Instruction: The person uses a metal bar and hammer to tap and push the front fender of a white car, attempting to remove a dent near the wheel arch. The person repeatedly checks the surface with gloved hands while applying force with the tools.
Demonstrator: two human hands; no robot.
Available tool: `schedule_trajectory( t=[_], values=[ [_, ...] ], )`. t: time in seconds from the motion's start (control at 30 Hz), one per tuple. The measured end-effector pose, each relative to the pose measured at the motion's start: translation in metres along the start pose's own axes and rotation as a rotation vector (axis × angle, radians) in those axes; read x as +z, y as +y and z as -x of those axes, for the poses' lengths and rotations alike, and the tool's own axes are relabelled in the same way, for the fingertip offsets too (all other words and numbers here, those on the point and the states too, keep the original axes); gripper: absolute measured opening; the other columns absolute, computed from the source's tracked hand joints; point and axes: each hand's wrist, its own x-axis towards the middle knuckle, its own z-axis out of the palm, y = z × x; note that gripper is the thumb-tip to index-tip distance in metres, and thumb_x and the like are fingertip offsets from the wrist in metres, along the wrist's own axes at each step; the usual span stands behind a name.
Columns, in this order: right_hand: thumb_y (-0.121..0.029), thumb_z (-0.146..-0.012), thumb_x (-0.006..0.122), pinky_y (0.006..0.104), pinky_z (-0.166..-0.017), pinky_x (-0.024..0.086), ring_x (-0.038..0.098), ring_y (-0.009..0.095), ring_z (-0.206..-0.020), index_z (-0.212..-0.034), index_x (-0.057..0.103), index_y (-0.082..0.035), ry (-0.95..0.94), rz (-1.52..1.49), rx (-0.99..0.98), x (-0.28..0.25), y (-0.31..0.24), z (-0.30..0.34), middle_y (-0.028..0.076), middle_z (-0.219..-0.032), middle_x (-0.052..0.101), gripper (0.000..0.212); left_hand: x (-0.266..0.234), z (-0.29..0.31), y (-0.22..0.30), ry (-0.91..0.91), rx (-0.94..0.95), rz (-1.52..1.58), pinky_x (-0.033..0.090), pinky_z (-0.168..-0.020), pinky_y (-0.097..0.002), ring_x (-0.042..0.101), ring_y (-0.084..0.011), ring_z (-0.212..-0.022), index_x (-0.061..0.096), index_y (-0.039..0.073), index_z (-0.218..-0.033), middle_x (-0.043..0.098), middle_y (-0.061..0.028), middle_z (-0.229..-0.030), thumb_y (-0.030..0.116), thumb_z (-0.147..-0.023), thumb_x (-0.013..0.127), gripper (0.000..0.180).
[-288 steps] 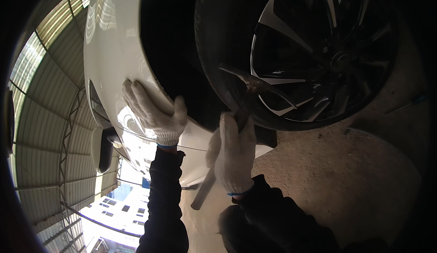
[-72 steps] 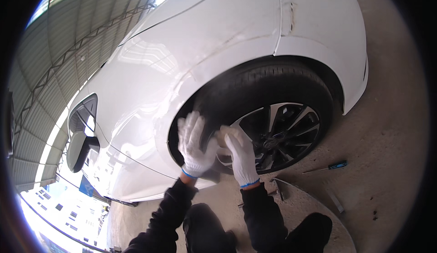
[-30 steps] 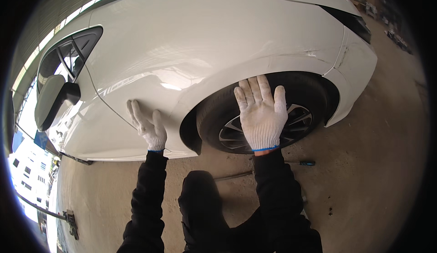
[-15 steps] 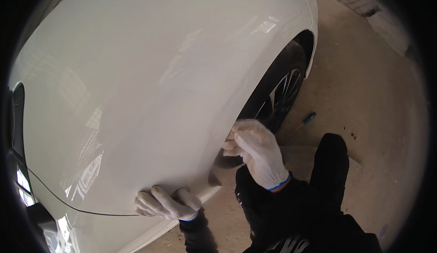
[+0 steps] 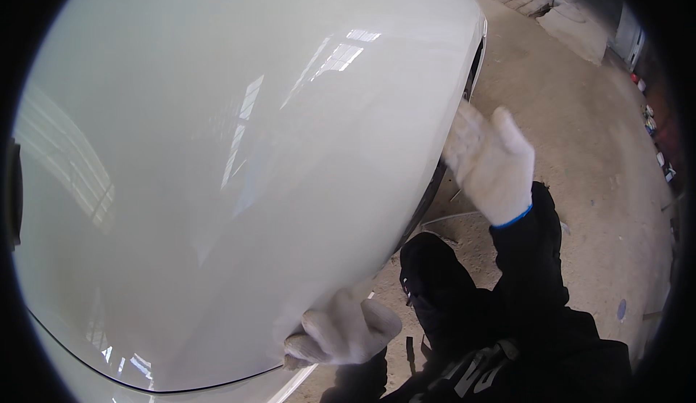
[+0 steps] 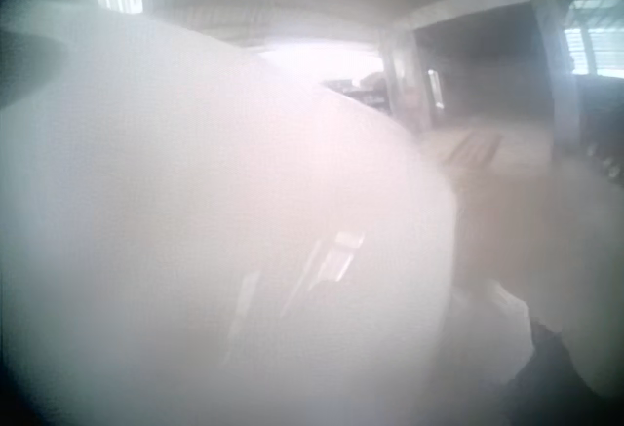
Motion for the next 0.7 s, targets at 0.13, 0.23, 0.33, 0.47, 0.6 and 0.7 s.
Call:
schedule_trajectory(
  t=[0.13, 0.23, 0.33, 0.47, 0.6, 0.7],
  values=[
    [-0.065, -0.102, 0.039, 0.0441, -0.116, 0.037, 0.045, 0.036, -0.139, -0.152, 0.026, 0.01, -0.24, -0.344, 0.237, -0.019, -0.025, -0.022, 0.029, -0.153, 0.038, 0.091, -0.015, -0.013, 0.02, -0.224, -0.137, -0.012, 0.027, -0.075, -0.042, 0.035, -0.0249, -0.067, 0.054, 0.017, -0.056, 0.046, -0.0063, -0.07, 0.015, -0.06, 0.055, 0.005],
    [-0.066, -0.101, 0.04, 0.0463, -0.116, 0.036, 0.043, 0.037, -0.14, -0.156, 0.017, 0.008, -0.269, -0.347, 0.146, -0.016, -0.024, -0.023, 0.029, -0.155, 0.035, 0.095, -0.02, -0.016, 0.006, -0.251, -0.137, -0.02, 0.028, -0.076, -0.0417, 0.039, -0.0258, -0.071, 0.053, 0.017, -0.054, 0.051, -0.0067, -0.072, 0.016, -0.067, 0.057, 0.013],
    [-0.067, -0.098, 0.044, 0.0484, -0.119, 0.031, 0.036, 0.038, -0.144, -0.157, 0.014, 0.006, -0.126, -0.391, 0.079, -0.012, -0.026, -0.029, 0.027, -0.158, 0.03, 0.098, -0.022, -0.014, 0.01, -0.239, -0.181, -0.019, 0.029, -0.076, -0.0418, 0.042, -0.0274, -0.075, 0.06, 0.014, -0.073, 0.052, -0.0072, -0.075, 0.019, -0.074, 0.059, 0.006],
    [-0.068, -0.096, 0.047, 0.0478, -0.124, 0.021, 0.026, 0.034, -0.15, -0.156, 0.018, 0.004, -0.012, -0.371, -0.055, -0.01, -0.042, -0.064, 0.023, -0.159, 0.027, 0.098, -0.02, -0.007, 0.008, -0.171, -0.183, -0.018, 0.032, -0.082, -0.048, 0.048, -0.035, -0.087, 0.063, 0.011, -0.095, 0.057, -0.0164, -0.095, 0.016, -0.072, 0.056, 0.025],
    [-0.066, -0.098, 0.047, 0.0437, -0.107, 0.041, 0.049, 0.03, -0.13, -0.139, 0.042, 0.002, -0.219, -0.524, 0.203, -0.062, -0.056, -0.082, 0.016, -0.143, 0.049, 0.079, -0.011, 0.023, 0.011, -0.077, -0.184, -0.037, 0.033, -0.091, -0.0555, 0.052, -0.0416, -0.102, 0.063, 0.005, -0.115, 0.06, -0.0246, -0.119, 0.01, -0.066, 0.052, 0.051],
    [-0.059, -0.098, 0.054, 0.0457, -0.106, 0.043, 0.052, 0.029, -0.128, -0.137, 0.043, 0.001, 0.06, -0.509, 0.25, -0.04, -0.049, -0.087, 0.015, -0.141, 0.05, 0.072, -0.003, 0.029, 0.016, 0.003, -0.218, -0.09, 0.034, -0.096, -0.0581, 0.052, -0.0426, -0.111, 0.061, 0.001, -0.126, 0.057, -0.0265, -0.133, 0.007, -0.065, 0.051, 0.062]
  ],
)
